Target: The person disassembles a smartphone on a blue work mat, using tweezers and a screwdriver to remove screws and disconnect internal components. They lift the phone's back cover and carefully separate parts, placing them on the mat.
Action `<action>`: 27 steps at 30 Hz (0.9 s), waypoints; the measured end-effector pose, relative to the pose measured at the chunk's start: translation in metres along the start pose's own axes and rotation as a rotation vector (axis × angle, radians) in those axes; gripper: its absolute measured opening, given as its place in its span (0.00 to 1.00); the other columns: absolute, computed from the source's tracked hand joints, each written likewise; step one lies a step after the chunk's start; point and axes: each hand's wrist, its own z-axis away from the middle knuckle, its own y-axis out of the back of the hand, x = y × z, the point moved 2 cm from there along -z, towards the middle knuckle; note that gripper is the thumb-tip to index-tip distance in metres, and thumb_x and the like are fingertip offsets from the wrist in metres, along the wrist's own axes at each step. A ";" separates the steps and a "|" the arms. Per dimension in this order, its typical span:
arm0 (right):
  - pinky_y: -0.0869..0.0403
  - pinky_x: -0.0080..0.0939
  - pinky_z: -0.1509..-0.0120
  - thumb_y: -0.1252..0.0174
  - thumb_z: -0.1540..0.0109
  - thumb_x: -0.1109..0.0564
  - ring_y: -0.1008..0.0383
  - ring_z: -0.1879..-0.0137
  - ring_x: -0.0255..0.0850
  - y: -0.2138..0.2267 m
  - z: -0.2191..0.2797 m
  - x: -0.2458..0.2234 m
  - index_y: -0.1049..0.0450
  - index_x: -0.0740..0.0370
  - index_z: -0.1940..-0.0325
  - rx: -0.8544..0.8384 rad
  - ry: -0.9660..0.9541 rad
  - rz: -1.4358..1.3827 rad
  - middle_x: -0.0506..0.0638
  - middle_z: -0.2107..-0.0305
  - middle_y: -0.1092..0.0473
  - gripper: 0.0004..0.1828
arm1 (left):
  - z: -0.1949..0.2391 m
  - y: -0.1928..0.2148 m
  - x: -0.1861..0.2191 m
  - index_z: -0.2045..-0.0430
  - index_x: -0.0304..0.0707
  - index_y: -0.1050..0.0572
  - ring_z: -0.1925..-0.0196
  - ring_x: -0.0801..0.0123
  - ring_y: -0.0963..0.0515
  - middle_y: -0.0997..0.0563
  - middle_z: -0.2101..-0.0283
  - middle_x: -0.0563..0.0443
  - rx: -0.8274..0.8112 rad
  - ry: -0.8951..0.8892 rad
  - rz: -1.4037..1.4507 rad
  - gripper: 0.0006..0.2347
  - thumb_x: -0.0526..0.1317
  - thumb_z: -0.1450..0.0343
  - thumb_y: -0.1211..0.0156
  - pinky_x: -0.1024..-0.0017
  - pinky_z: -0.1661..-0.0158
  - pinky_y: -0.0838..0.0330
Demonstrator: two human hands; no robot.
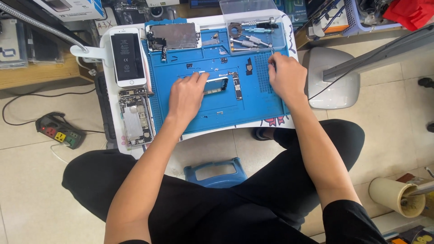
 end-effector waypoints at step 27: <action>0.27 0.25 0.63 0.28 0.35 0.53 0.28 0.60 0.31 0.047 0.009 -0.110 0.17 0.43 0.57 0.255 0.506 -0.183 0.35 0.68 0.23 0.06 | 0.012 0.056 0.004 0.45 0.42 0.24 0.58 0.58 0.15 0.18 0.62 0.48 0.056 -0.010 0.226 0.25 0.30 0.37 0.22 0.62 0.60 0.19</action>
